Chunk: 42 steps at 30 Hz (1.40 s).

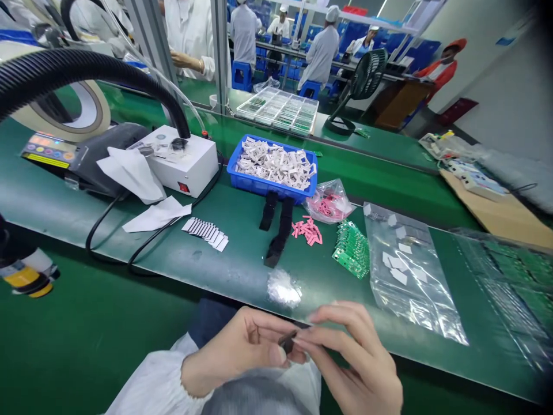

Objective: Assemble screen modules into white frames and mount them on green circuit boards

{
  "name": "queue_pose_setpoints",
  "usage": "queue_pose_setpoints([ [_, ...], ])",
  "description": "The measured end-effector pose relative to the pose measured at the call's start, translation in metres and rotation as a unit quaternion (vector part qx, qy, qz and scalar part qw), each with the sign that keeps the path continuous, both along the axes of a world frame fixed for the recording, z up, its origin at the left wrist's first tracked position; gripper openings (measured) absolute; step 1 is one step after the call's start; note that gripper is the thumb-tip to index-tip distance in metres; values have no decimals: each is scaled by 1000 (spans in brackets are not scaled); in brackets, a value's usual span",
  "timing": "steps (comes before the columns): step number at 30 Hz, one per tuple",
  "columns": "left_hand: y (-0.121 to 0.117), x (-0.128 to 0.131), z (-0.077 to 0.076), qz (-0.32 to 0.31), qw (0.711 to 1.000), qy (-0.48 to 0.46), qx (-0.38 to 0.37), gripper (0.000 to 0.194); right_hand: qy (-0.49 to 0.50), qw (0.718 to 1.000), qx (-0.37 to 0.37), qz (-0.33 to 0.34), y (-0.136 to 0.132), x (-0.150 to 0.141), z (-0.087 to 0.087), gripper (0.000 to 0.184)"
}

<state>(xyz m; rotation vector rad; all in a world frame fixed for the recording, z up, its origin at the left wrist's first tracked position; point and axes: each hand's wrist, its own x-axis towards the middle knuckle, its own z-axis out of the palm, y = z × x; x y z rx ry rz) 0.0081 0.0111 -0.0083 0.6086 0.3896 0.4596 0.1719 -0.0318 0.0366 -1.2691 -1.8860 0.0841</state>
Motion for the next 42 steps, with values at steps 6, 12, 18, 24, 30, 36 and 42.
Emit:
queue_pose_setpoints([
  [6,-11,4,1,38,998,-44,6,34,11,1000,1,0,-4,0,-2,17],
  [12,-15,4,1,54,997,-56,23,38,25,1000,-1,8,-4,1,-3,15],
  [18,-20,0,6,58,998,3,15,36,23,1000,-1,9,-6,3,-2,18],
  [24,-23,-2,11,63,994,60,61,34,52,998,-33,31,-9,6,-4,13],
  [30,-25,-6,11,73,981,132,123,33,58,997,-36,43,-10,6,-12,10],
  [36,-24,-2,0,131,980,147,24,38,-2,1000,5,4,-13,-6,-23,11],
  [42,-4,-15,-11,285,917,245,-135,47,18,988,-98,-119,18,-3,-65,18],
])
